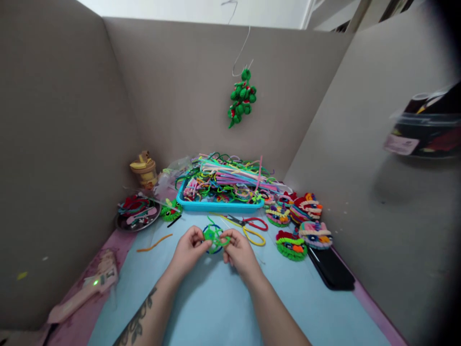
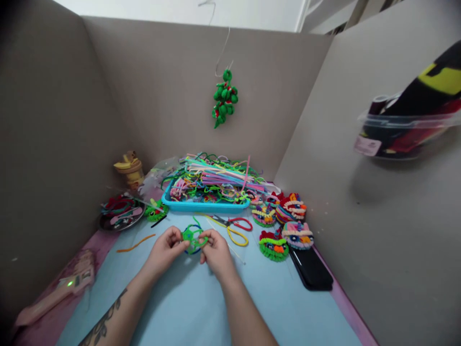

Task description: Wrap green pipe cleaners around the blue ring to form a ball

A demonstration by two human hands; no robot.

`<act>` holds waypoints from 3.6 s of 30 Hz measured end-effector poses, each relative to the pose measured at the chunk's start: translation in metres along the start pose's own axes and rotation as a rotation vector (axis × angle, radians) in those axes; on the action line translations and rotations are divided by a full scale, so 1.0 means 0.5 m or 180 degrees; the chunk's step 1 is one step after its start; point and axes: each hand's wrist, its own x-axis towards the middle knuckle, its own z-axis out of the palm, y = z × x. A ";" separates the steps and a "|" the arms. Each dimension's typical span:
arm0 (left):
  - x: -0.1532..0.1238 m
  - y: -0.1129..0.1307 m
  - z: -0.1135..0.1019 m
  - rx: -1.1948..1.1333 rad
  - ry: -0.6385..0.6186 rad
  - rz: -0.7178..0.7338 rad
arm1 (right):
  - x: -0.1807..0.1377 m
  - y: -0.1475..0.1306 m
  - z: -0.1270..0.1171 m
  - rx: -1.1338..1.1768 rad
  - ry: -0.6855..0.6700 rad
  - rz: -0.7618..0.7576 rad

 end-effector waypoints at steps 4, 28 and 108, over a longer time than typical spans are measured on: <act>-0.001 0.003 0.002 0.0156 0.0056 0.0077 | -0.012 -0.010 0.002 -0.0168 -0.0314 0.0148; 0.001 0.006 0.020 -0.0006 0.0862 0.0247 | -0.019 0.018 0.040 0.0354 0.0870 -0.0468; -0.012 0.014 0.036 0.0131 0.0433 -0.0098 | -0.023 -0.015 0.009 -0.0930 0.0758 -0.1354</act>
